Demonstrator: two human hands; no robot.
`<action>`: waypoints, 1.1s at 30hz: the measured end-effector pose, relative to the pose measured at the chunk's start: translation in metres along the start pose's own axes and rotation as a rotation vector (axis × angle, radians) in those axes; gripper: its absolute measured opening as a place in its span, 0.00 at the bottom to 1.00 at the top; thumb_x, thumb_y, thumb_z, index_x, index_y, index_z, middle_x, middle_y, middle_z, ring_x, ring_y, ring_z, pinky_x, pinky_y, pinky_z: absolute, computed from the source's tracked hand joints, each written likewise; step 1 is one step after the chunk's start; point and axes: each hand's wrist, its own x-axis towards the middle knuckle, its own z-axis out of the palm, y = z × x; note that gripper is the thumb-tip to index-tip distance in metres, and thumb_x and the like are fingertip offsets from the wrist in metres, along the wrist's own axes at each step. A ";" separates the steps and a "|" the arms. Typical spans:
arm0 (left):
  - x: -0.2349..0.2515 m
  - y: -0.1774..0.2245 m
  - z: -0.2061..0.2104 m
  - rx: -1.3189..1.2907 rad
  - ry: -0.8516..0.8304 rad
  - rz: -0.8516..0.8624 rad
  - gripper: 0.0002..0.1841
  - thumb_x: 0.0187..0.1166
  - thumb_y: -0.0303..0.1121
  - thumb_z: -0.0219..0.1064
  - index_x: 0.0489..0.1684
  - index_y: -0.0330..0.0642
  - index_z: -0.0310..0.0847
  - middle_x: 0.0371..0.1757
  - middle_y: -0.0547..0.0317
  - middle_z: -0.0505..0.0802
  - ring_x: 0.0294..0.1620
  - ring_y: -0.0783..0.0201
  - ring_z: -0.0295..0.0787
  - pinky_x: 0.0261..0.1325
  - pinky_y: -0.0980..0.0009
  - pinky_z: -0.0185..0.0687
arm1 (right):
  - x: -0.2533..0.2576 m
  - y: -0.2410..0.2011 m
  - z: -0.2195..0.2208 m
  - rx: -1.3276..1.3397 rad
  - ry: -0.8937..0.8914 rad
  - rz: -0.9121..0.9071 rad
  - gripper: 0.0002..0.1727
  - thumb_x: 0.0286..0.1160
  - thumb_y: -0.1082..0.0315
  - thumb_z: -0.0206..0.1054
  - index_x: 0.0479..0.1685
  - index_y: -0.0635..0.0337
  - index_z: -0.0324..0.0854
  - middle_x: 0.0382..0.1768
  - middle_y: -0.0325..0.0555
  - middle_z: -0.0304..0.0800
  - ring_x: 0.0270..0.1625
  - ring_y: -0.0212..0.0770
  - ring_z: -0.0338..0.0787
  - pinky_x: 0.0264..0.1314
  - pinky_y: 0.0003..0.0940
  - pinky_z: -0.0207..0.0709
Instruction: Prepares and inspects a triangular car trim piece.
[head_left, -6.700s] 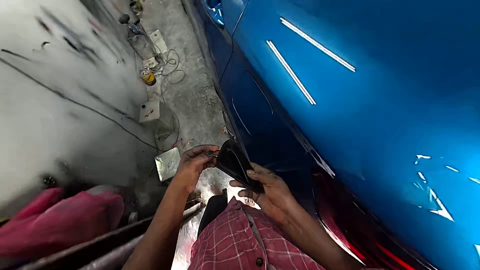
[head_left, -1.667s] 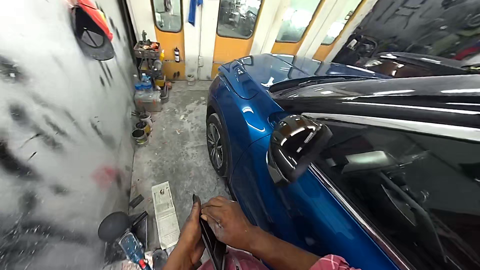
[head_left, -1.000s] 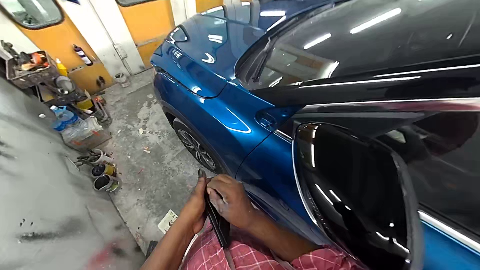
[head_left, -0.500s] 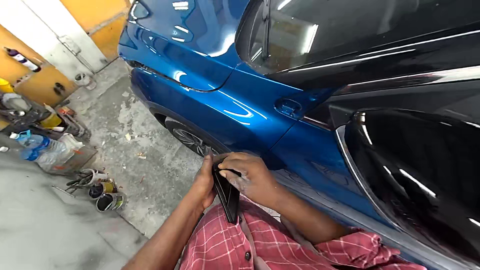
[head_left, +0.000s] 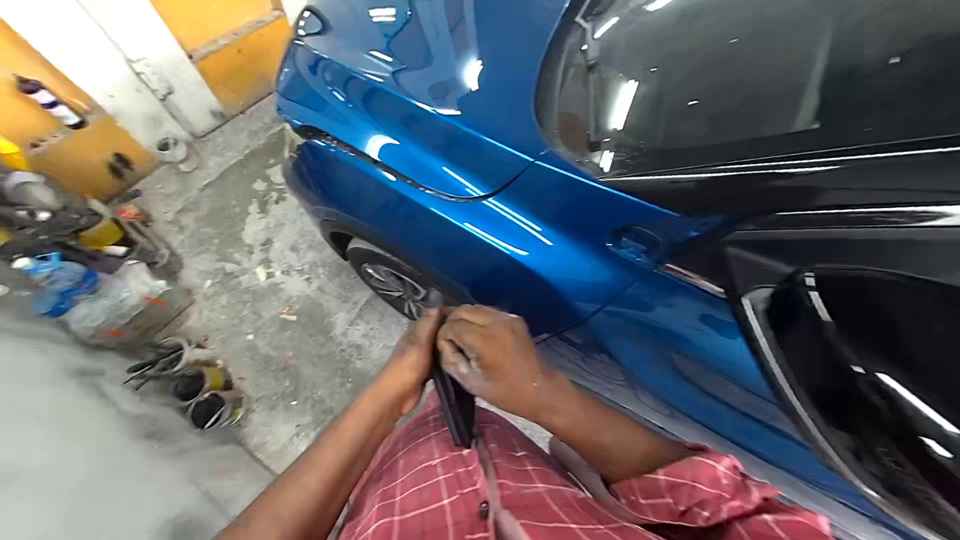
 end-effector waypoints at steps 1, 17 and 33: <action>0.001 -0.001 0.002 0.018 0.011 0.007 0.31 0.92 0.61 0.36 0.59 0.51 0.83 0.42 0.60 0.94 0.42 0.66 0.92 0.45 0.64 0.91 | 0.000 0.001 -0.002 0.002 -0.013 0.006 0.06 0.71 0.68 0.68 0.29 0.58 0.88 0.38 0.43 0.91 0.45 0.41 0.92 0.42 0.41 0.88; 0.008 -0.008 0.027 0.095 -0.022 0.145 0.28 0.92 0.57 0.40 0.59 0.52 0.85 0.40 0.66 0.93 0.40 0.72 0.90 0.43 0.72 0.89 | -0.018 0.012 -0.015 0.121 0.183 0.156 0.04 0.58 0.70 0.73 0.24 0.56 0.82 0.33 0.42 0.88 0.37 0.36 0.90 0.34 0.33 0.86; 0.013 -0.005 0.024 0.085 -0.069 0.108 0.42 0.78 0.77 0.39 0.66 0.55 0.84 0.51 0.62 0.94 0.53 0.66 0.91 0.56 0.64 0.89 | -0.020 0.024 -0.034 0.343 0.006 0.318 0.09 0.74 0.62 0.76 0.46 0.56 0.90 0.46 0.38 0.90 0.43 0.30 0.90 0.45 0.29 0.90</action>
